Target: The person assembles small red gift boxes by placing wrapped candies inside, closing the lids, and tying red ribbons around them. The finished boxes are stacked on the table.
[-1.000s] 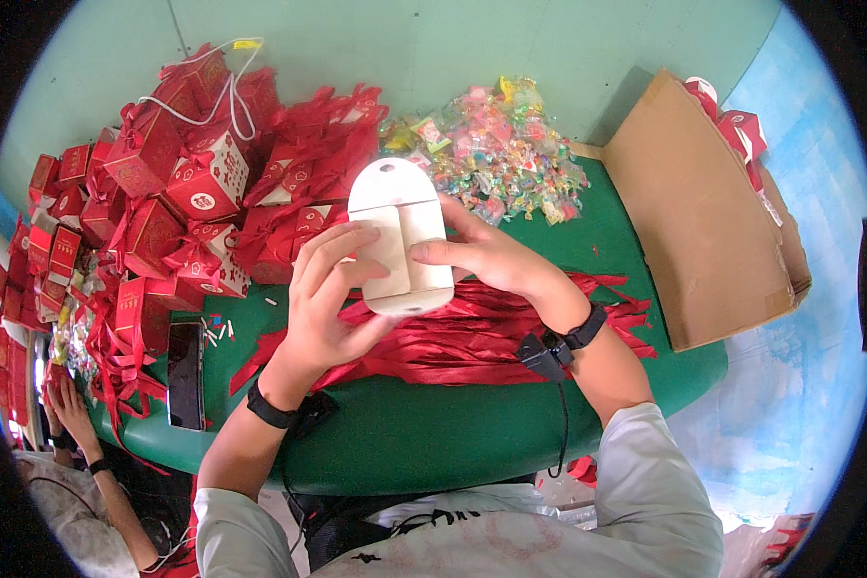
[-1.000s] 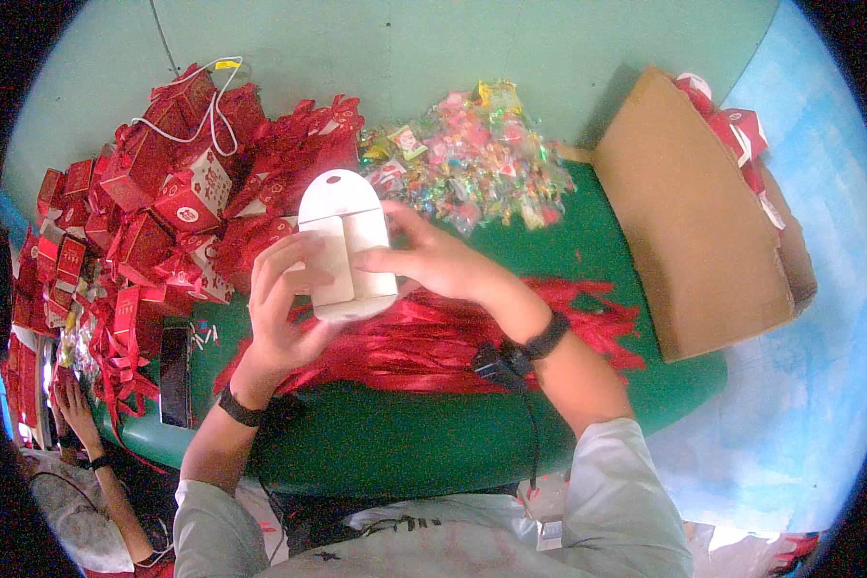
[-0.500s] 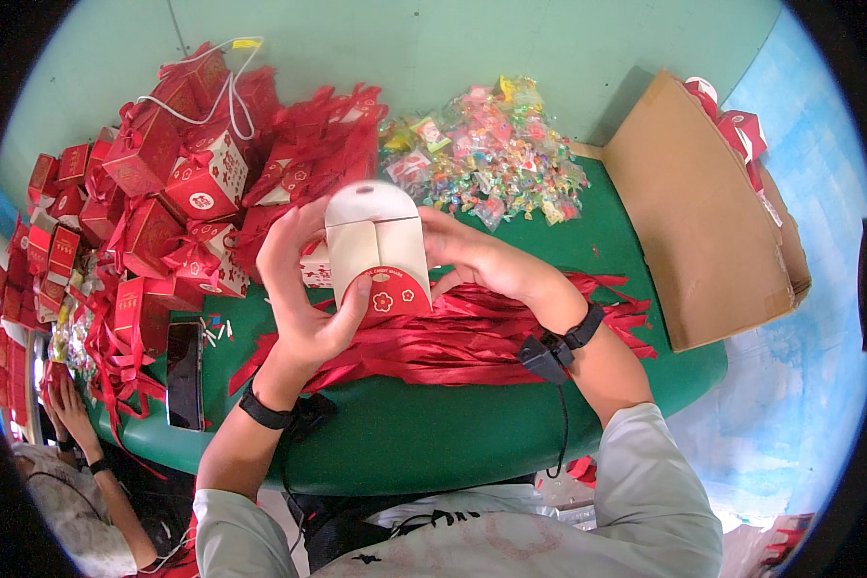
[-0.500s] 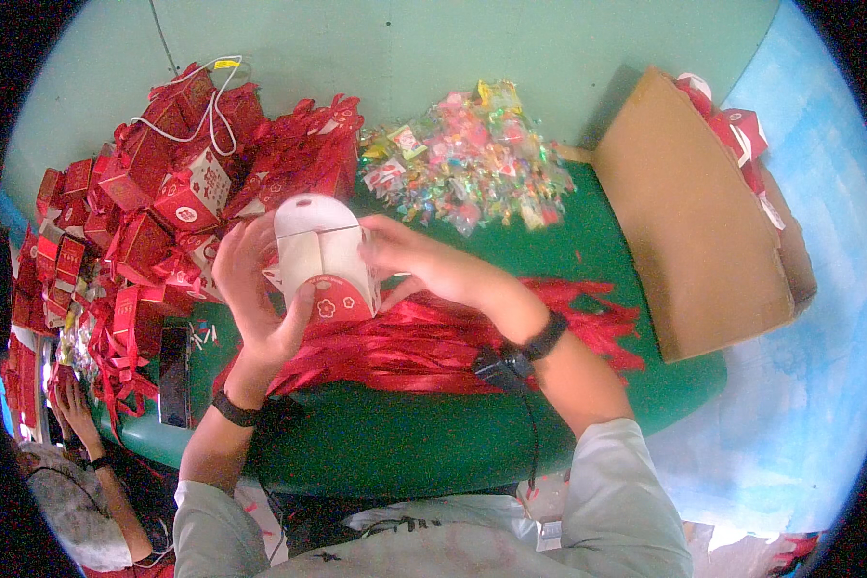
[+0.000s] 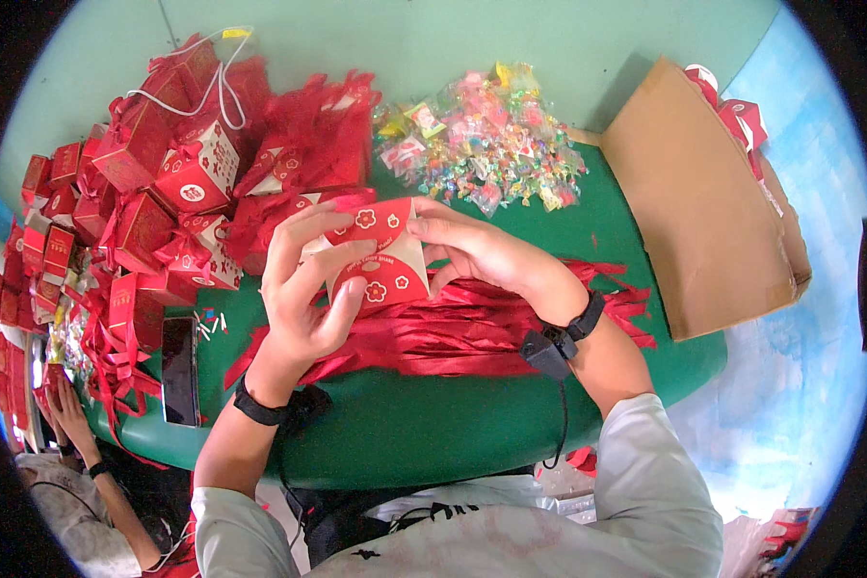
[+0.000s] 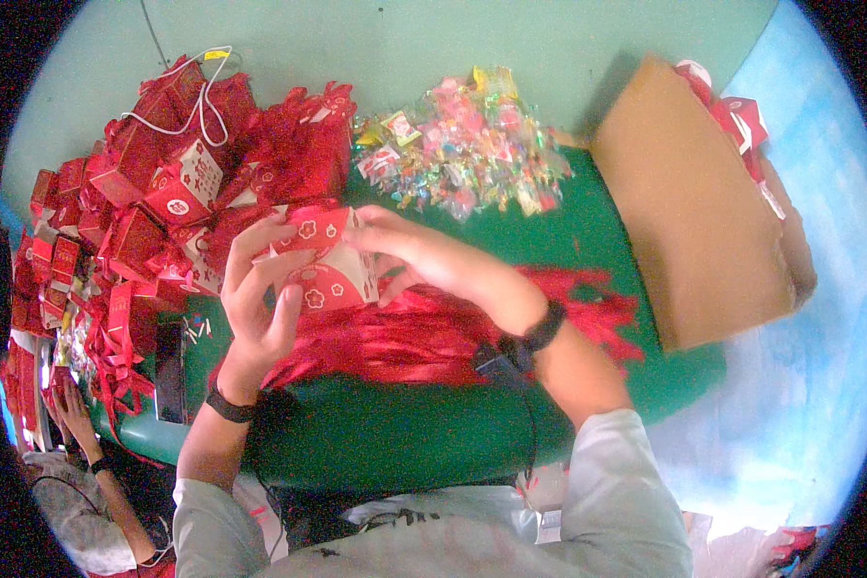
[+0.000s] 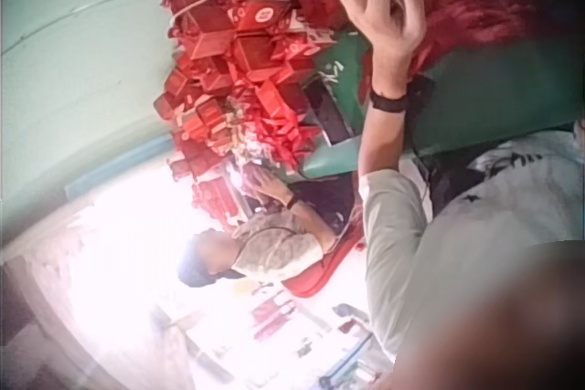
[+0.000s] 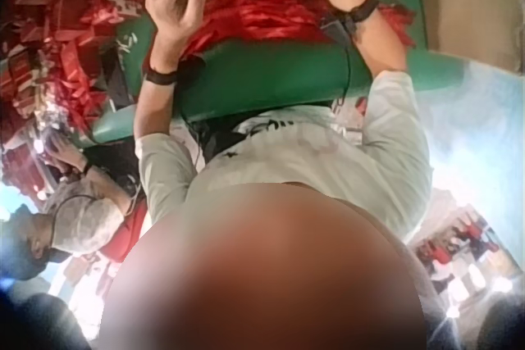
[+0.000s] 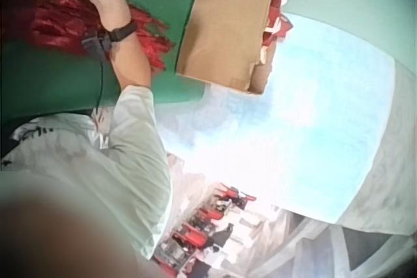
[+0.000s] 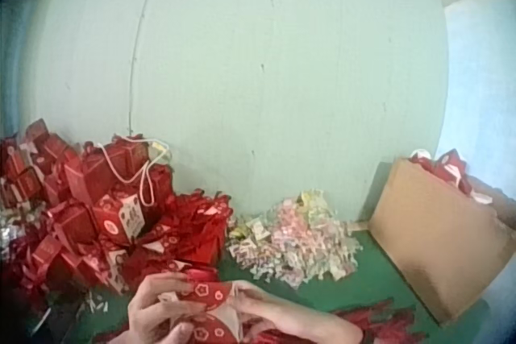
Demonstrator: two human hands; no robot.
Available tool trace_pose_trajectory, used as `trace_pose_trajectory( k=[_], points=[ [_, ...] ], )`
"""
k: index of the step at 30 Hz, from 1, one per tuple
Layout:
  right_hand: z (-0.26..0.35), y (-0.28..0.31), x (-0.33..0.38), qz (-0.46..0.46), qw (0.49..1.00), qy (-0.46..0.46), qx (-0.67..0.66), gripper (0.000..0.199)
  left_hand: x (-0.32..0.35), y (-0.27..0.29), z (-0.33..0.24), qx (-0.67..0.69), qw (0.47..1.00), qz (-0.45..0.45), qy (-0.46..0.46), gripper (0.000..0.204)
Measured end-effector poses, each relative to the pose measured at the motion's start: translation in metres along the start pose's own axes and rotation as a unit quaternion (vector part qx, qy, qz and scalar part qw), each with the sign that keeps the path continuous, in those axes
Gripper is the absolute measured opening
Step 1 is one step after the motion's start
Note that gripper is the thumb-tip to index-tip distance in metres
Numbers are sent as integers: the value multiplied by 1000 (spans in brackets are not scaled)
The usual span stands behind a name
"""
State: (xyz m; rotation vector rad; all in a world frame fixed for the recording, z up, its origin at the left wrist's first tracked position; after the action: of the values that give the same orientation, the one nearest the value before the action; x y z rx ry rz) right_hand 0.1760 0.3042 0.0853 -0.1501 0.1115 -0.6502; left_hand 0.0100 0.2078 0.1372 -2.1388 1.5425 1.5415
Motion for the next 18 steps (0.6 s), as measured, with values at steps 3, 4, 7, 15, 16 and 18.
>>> trace_pose_trajectory(
  k=[3, 4, 7, 15, 16, 18],
  points=[
    [-6, 2, -1, 8, 999, -2, -54, 52, -6, 0, -3, 3, 999, 32, -23, 46],
    [-9, 1, 0, 3, 998, -4, -70, 54, -6, 0, -4, 7, 999, 42, -30, 50],
    [-12, -6, 2, 11, 994, -6, -108, 57, -1, -1, -4, 21, 998, 49, -18, 62],
    [8, -2, -2, 91, 958, 44, 268, 45, -3, 39, 15, 26, 991, -128, 16, 72],
    [4, -9, 3, 146, 921, 25, 360, 43, -4, 43, 20, 49, 986, -155, 38, 72],
    [-3, -33, 23, 256, 809, -12, 529, 41, 1, 46, 29, 54, 984, -146, 84, 82]
  ],
)
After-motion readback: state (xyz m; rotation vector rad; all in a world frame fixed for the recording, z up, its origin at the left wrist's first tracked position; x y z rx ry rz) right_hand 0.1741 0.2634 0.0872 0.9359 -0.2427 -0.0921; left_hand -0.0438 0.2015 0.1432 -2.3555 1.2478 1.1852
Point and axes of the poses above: each hand's wrist, its own x-axis away from the middle knuckle, its own y-axis out of the back of the hand, z = x × y, the point moved 7 cm from there along -x, towards the middle knuckle, and after that the axes turned 13 degrees about y, right-handed, at the moved point
